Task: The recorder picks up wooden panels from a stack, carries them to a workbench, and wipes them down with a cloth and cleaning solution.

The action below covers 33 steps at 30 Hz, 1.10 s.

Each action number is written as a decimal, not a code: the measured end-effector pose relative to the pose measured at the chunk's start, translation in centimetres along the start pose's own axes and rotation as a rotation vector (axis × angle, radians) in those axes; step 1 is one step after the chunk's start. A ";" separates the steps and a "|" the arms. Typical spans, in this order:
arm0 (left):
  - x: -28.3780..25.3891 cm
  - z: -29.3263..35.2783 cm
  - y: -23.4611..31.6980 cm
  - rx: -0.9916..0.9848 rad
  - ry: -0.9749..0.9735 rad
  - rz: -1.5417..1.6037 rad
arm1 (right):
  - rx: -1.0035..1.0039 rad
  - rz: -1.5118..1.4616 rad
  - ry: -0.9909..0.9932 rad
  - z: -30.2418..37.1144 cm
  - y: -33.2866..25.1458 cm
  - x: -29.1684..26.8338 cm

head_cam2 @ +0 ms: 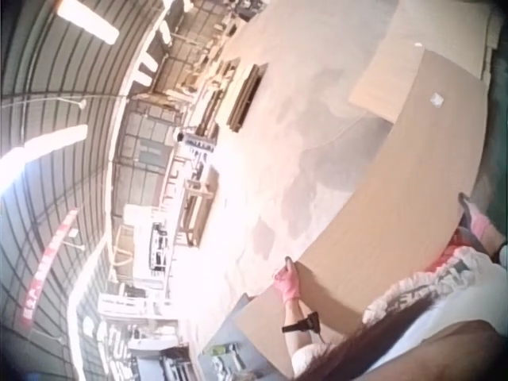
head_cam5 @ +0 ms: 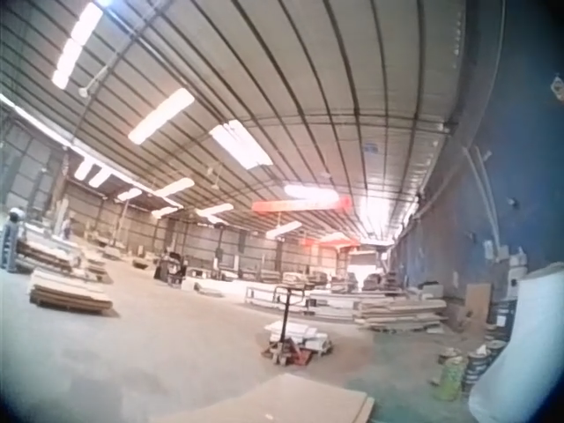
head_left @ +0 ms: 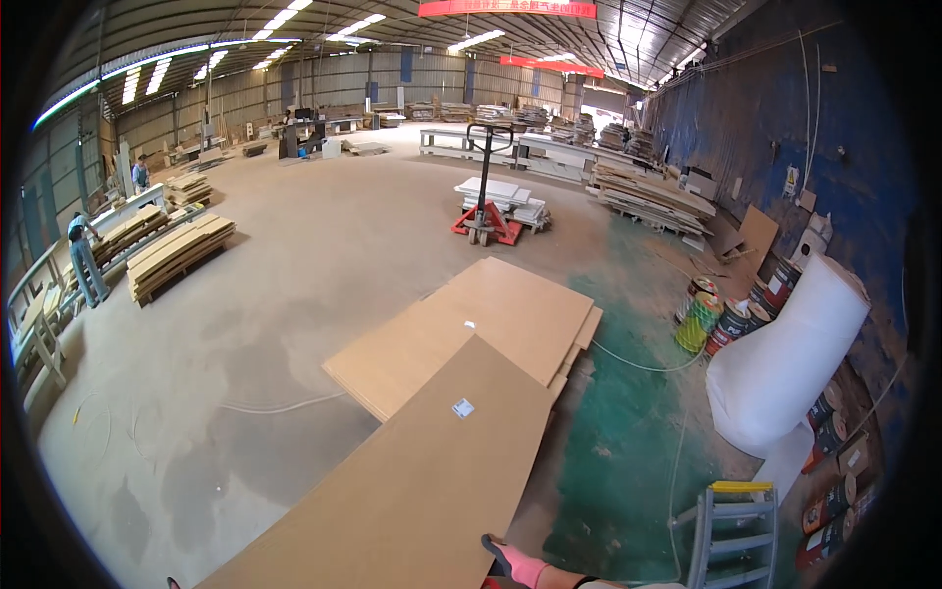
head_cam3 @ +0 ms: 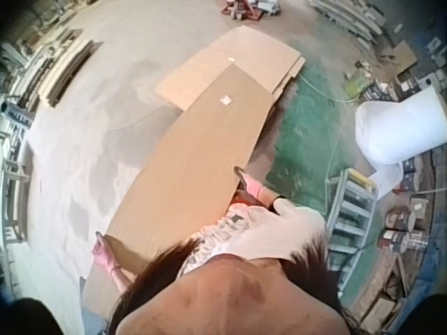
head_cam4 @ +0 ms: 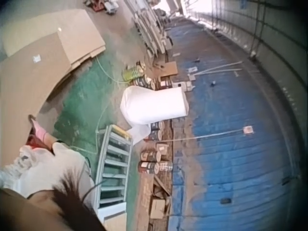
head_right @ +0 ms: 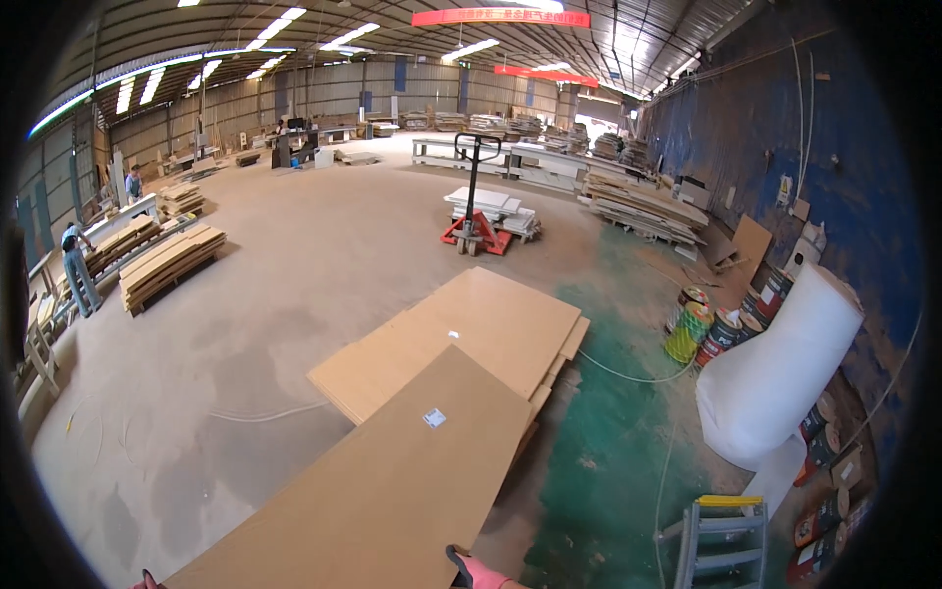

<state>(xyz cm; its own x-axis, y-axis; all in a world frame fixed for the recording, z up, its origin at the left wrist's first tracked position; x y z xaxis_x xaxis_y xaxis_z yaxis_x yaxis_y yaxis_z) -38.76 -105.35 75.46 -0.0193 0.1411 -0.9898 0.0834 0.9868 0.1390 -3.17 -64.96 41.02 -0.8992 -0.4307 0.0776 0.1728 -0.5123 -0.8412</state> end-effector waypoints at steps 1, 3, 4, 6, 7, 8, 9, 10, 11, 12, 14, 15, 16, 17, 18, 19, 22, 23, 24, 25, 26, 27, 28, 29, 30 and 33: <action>0.9 -2.6 1.1 -0.039 -0.093 0.046 | 0.001 -0.019 -0.010 -2.4 -0.3 0.7; 3.3 -8.2 3.4 -0.104 -0.106 0.043 | -0.009 -0.053 -0.037 -8.5 -2.5 3.2; 4.6 -11.0 5.0 -0.057 -0.156 0.052 | -0.015 -0.060 -0.051 -12.1 -4.6 4.6; 6.7 -16.5 7.6 -0.015 -0.240 0.027 | -0.002 -0.067 -0.071 -17.5 -7.8 7.1; 7.4 -19.2 8.4 -0.033 -0.248 0.027 | 0.019 -0.070 -0.076 -19.4 -8.9 8.0; 8.1 -21.7 9.3 -0.023 -0.265 0.017 | 0.043 -0.075 -0.080 -21.1 -9.8 8.8; 8.3 -24.0 10.5 -0.003 -0.285 0.000 | 0.073 -0.088 -0.073 -22.1 -10.4 9.4; 8.3 -26.2 12.0 0.079 -0.320 0.001 | 0.106 -0.103 -0.065 -23.0 -10.7 10.0; 8.2 -28.0 13.5 0.077 -0.336 -0.017 | 0.142 -0.122 -0.055 -23.7 -10.9 10.5; 7.8 -29.9 15.6 0.038 -0.362 -0.017 | 0.176 -0.149 -0.040 -24.4 -10.8 11.2; 7.9 -33.5 19.7 0.032 -0.377 -0.074 | 0.251 -0.222 0.008 -24.6 -9.8 12.5; 8.5 -35.0 21.1 0.047 -0.392 -0.109 | 0.293 -0.260 0.032 -25.0 -12.1 14.7; 9.1 -36.4 22.5 0.046 -0.372 -0.100 | 0.334 -0.300 0.058 -24.8 -11.2 15.2; 9.5 -37.9 24.0 0.048 -0.349 -0.086 | 0.388 -0.297 0.125 -26.1 -12.8 15.9; 9.8 -39.0 25.7 0.061 -0.358 -0.112 | 0.454 -0.223 0.141 -26.8 -16.1 17.1; 10.3 -40.2 27.9 0.057 -0.363 -0.106 | 0.510 -0.147 0.159 -27.9 -18.9 18.0; 13.0 -44.8 33.7 0.052 -0.392 -0.147 | 0.510 -0.229 0.172 -33.5 -20.1 18.5; 14.1 -46.4 35.5 0.030 -0.409 -0.184 | 0.515 -0.244 0.185 -35.8 -19.8 18.3; 15.1 -47.8 37.1 0.042 -0.412 -0.198 | 0.510 -0.252 0.218 -37.7 -19.9 18.5; 16.1 -49.1 38.9 0.038 -0.387 -0.184 | 0.505 -0.257 0.251 -39.6 -20.0 18.6; 17.2 -50.5 40.7 0.034 -0.362 -0.171 | 0.518 -0.267 0.260 -42.0 -20.4 18.2; 18.4 -52.0 41.8 0.034 -0.371 -0.192 | 0.552 -0.215 0.273 -44.0 -23.0 18.4; 19.8 -53.6 42.9 0.025 -0.435 -0.176 | 0.584 -0.158 0.289 -45.3 -24.7 18.3; 21.3 -54.7 44.1 0.015 -0.500 -0.160 | 0.605 -0.157 0.296 -47.2 -23.9 17.6; 22.8 -55.9 46.2 0.028 -0.514 -0.169 | 0.551 -0.201 0.331 -50.0 -22.7 16.4; 28.8 -59.4 50.2 0.010 -0.524 -0.246 | 0.496 -0.254 0.394 -56.7 -22.2 15.2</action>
<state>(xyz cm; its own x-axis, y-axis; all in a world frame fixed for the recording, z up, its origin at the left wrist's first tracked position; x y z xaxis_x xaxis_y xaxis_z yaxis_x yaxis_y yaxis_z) -94.27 -46.97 55.77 0.4566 -0.1529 -0.8764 0.1483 0.9844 -0.0945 -43.49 -17.98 30.50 -0.9992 0.0022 -0.0391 0.0165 -0.8823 -0.4704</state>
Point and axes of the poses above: each hand's wrist, its own z-axis away from the middle knuckle, its own x-axis out of the palm, y = z × x, the point moved 3 cm from there along -z, towards the middle knuckle
